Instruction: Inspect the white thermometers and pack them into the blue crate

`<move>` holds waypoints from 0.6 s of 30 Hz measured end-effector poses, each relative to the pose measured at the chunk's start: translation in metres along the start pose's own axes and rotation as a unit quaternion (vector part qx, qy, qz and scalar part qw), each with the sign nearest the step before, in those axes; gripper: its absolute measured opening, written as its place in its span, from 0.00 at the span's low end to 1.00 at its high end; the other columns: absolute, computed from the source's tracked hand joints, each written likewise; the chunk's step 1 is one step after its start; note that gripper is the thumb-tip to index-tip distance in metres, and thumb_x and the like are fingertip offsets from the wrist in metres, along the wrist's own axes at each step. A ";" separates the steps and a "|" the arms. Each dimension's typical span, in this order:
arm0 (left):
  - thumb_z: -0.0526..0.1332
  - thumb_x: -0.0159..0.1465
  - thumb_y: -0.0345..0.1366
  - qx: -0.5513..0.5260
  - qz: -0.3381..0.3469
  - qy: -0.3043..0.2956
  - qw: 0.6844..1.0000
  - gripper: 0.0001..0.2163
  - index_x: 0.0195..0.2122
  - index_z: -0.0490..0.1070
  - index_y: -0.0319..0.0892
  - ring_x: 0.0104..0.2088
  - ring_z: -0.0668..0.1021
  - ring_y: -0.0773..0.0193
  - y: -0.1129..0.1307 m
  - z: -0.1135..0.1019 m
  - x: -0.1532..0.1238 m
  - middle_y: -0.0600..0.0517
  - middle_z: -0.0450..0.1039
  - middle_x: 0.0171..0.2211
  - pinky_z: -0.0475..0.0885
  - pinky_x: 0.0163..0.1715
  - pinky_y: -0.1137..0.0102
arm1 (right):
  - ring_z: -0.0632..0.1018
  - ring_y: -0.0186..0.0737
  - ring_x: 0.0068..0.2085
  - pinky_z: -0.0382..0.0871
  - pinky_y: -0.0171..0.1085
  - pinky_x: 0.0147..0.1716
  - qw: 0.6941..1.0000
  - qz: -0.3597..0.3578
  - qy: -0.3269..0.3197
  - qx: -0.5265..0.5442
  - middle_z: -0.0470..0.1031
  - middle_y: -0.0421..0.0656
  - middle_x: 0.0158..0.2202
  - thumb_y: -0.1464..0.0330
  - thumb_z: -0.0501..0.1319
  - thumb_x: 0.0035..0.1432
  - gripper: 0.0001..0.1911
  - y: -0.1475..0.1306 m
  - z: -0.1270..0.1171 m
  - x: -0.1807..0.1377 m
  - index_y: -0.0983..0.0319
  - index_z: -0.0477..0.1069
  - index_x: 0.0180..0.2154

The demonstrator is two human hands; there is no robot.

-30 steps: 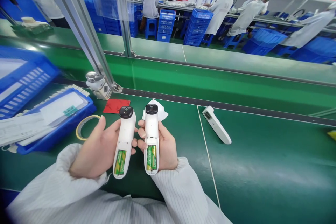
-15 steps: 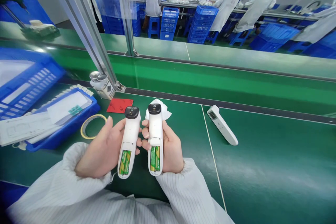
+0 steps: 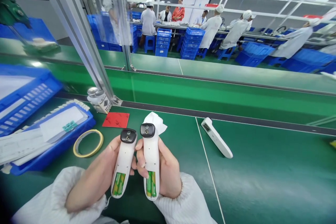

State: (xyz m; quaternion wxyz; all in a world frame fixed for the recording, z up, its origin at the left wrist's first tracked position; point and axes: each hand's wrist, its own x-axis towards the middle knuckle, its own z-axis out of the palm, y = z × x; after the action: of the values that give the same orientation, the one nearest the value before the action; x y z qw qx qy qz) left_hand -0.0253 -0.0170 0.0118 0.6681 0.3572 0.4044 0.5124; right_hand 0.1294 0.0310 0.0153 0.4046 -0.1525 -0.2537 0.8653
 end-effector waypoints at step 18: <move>0.53 0.68 0.48 -0.151 -0.089 0.039 0.984 0.19 0.34 0.73 0.36 0.20 0.66 0.71 0.000 0.000 0.012 0.51 0.66 0.23 0.61 0.19 0.76 | 0.74 0.34 0.32 0.70 0.35 0.35 0.988 -0.009 0.094 -0.120 0.73 0.43 0.35 0.63 0.61 0.61 0.10 -0.001 0.007 -0.007 0.63 0.75 0.40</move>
State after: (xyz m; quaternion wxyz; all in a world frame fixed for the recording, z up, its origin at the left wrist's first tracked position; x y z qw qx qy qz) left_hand -0.0238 -0.0053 0.0098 0.7405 0.1948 0.3787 0.5199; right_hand 0.1312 0.0237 0.0214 0.4129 -0.2784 -0.3179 0.8068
